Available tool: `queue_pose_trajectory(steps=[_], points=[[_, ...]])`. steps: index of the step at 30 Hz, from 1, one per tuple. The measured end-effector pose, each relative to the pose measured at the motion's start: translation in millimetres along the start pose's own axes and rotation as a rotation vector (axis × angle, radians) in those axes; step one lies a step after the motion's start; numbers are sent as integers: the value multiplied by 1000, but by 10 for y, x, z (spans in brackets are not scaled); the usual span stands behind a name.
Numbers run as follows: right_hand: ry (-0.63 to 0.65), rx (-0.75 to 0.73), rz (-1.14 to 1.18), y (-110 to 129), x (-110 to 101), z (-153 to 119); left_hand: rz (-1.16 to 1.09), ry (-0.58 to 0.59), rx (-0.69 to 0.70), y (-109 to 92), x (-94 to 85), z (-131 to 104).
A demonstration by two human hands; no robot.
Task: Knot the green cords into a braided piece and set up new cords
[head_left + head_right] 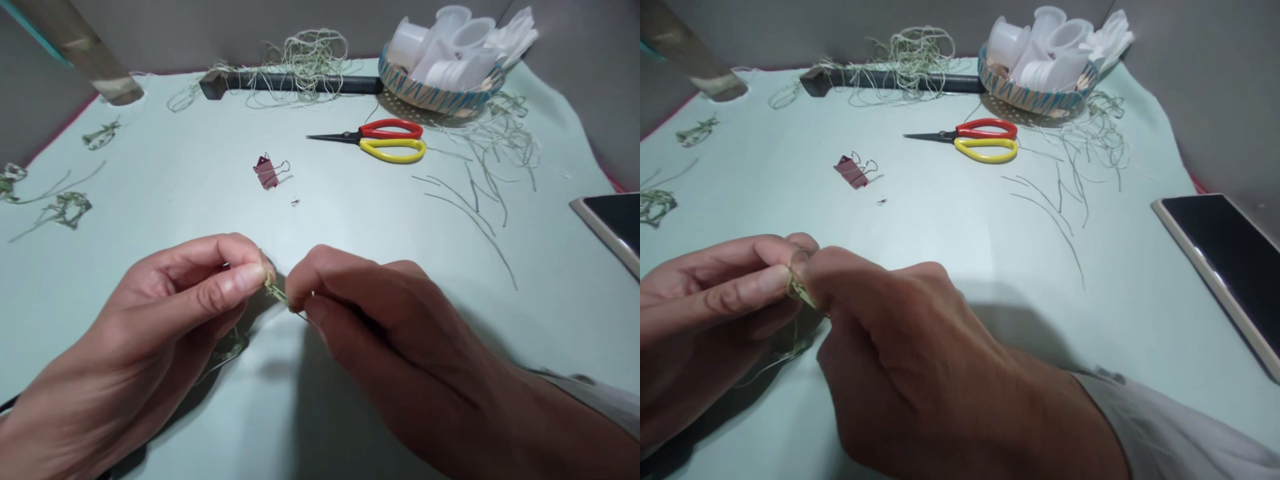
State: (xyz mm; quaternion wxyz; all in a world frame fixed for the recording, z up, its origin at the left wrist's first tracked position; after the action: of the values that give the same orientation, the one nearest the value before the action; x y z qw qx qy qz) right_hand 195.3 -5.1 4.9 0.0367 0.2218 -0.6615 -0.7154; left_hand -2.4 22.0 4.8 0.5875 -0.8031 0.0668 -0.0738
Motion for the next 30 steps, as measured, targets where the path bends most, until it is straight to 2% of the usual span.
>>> queue_pose_trajectory(steps=[5,10,15,18,24,26,30], points=[[50,113,50,61,100,173,24,38,-19,4,-7,-3],[43,216,183,96,145,265,52,21,-48,15,-31,17],[63,399,398,85,83,210,184,-78,118,-8,-59,29],[108,506,532,77,44,196,212,-90,165,-10,-75,24],[108,467,584,7,-35,166,72,70,-18,8,-15,39],[134,469,587,-9,-30,148,71,70,-26,7,-8,56],[96,497,548,12,15,141,53,59,-38,-2,1,71]])
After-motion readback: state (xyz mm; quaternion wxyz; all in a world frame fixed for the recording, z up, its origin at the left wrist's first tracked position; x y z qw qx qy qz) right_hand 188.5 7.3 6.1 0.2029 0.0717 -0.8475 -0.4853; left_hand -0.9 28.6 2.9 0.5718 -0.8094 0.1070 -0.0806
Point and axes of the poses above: each hand's wrist, its own z-axis towards the middle knuckle, its own x-axis out of the palm, y = z × x, the point moved 2 cm from there along z, towards the middle knuckle, and after that the axes turned 6 degrees about x, right-handed, at the moved point
